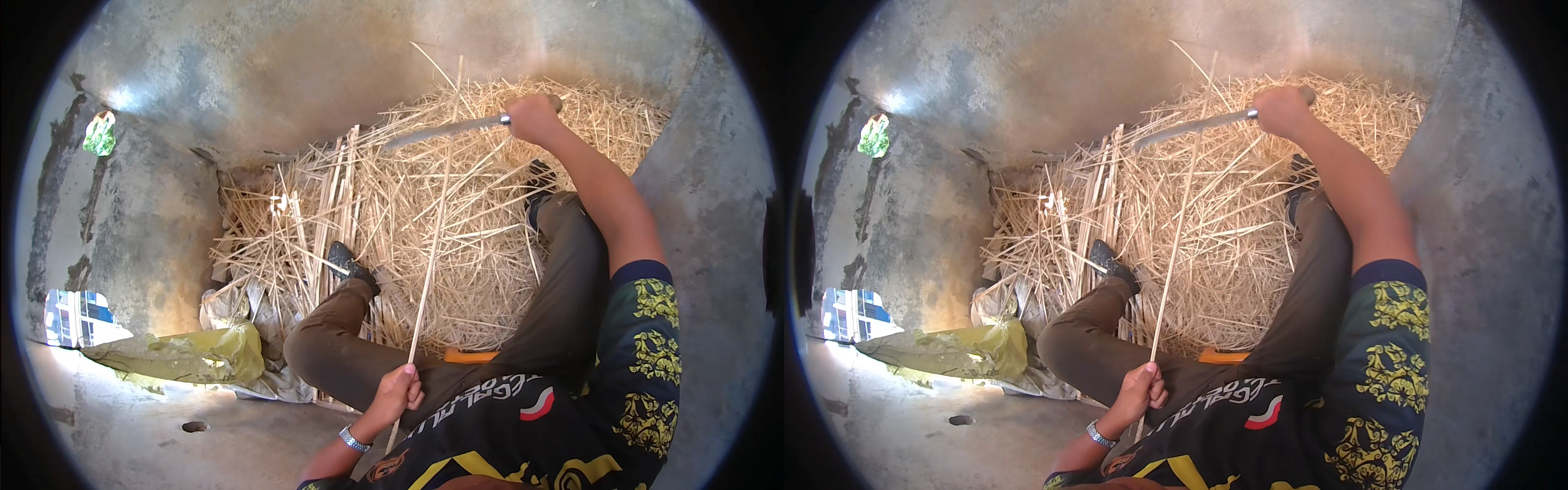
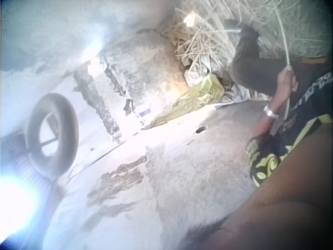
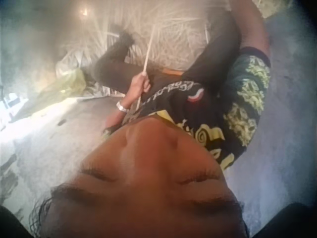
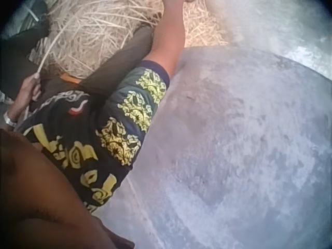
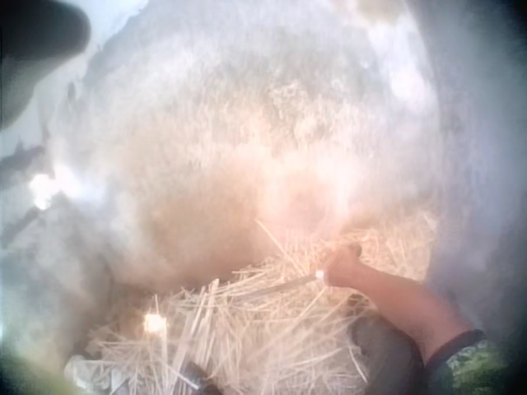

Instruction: The person sits on the floor and uses a machete to split long, thin sticks into smaller pieces. They hold the sticks with one hand and strike them with the machete in the other, creating a pile of processed material.

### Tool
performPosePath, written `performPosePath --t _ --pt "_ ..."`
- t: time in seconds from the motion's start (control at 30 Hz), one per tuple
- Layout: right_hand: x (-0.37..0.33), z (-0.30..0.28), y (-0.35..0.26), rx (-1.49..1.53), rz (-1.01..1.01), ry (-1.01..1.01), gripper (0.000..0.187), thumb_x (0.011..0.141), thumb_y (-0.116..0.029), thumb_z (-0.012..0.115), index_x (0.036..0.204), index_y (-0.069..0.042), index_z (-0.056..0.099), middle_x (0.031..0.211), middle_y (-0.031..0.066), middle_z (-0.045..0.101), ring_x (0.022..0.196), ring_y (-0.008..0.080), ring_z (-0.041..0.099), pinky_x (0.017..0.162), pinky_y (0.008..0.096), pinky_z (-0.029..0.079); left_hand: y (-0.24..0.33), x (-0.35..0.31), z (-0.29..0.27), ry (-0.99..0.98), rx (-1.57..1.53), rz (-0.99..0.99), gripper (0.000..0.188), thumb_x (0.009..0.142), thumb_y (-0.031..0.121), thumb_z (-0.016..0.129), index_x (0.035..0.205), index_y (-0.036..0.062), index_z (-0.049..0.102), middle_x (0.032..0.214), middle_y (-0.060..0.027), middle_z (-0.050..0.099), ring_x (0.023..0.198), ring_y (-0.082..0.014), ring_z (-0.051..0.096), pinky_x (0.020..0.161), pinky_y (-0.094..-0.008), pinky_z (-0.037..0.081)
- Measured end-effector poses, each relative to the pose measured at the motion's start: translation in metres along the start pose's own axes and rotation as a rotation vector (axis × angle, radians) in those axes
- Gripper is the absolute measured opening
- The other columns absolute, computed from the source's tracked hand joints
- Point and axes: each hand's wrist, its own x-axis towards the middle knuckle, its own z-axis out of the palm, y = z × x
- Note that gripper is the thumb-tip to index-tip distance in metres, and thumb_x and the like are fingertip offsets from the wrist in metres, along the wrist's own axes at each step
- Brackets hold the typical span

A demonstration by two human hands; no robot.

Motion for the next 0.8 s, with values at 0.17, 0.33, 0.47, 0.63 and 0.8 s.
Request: performPosePath --t 0.17,0.33,0.47,0.63,0.8 --pt "0.012 0.005 0.024 -0.023 0.068 -0.04 0.016 0.09 -0.025 0.062 0.096 -0.013 0.071 0.079 0.0021 0.07 0.065 0.02 0.067 0.056 0.0432 0.051 -0.005 -0.008 -0.002 -0.018 0.029 0.03 0.037 0.111 0.033 0.036 0.085 0.0071 0.039 0.06 0.0003 0.031 0.049 -0.0103 0.027 0.046 -0.0273 0.026" --pt "-0.013 0.037 0.069 0.044 0.315 0.028 0.017 0.087 -0.016 0.065 0.101 -0.012 0.073 0.093 0.0078 0.072 0.082 0.0255 0.072 0.07 0.0413 0.057 -0.001 0.0 0.005 -0.089 0.117 0.02 0.037 0.111 0.033 0.036 0.085 0.0067 0.041 0.06 0.0002 0.032 0.049 -0.0097 0.029 0.046 -0.0266 0.028" --pt "-0.009 0.023 0.033 0.074 0.115 0.069 0.016 0.089 -0.018 0.061 0.097 -0.009 0.071 0.082 0.0071 0.07 0.074 0.0211 0.069 0.064 0.0412 0.056 0.003 -0.008 -0.005 -0.071 0.091 -0.005 0.042 0.11 0.039 0.035 0.083 0.0077 0.039 0.06 0.0001 0.031 0.05 -0.0106 0.027 0.046 -0.0281 0.028" --pt "-0.014 0.001 0.048 0.247 0.328 -0.081 0.017 0.092 -0.02 0.06 0.096 -0.009 0.071 0.082 0.0066 0.071 0.075 0.0207 0.07 0.067 0.0398 0.057 -0.004 -0.028 -0.008 -0.014 0.068 -0.013 0.04 0.11 0.037 0.037 0.082 0.0085 0.039 0.061 0.0005 0.03 0.05 -0.0108 0.026 0.046 -0.0287 0.027" --pt "-0.015 0.067 0.099 -0.11 0.197 -0.114 0.013 0.092 -0.019 0.063 0.097 -0.011 0.071 0.091 0.0054 0.072 0.076 0.0211 0.071 0.064 0.0403 0.057 0.004 -0.01 -0.007 -0.059 0.067 -0.086 0.039 0.11 0.037 0.037 0.081 0.0097 0.037 0.062 0.001 0.028 0.05 -0.0107 0.024 0.046 -0.0286 0.025"
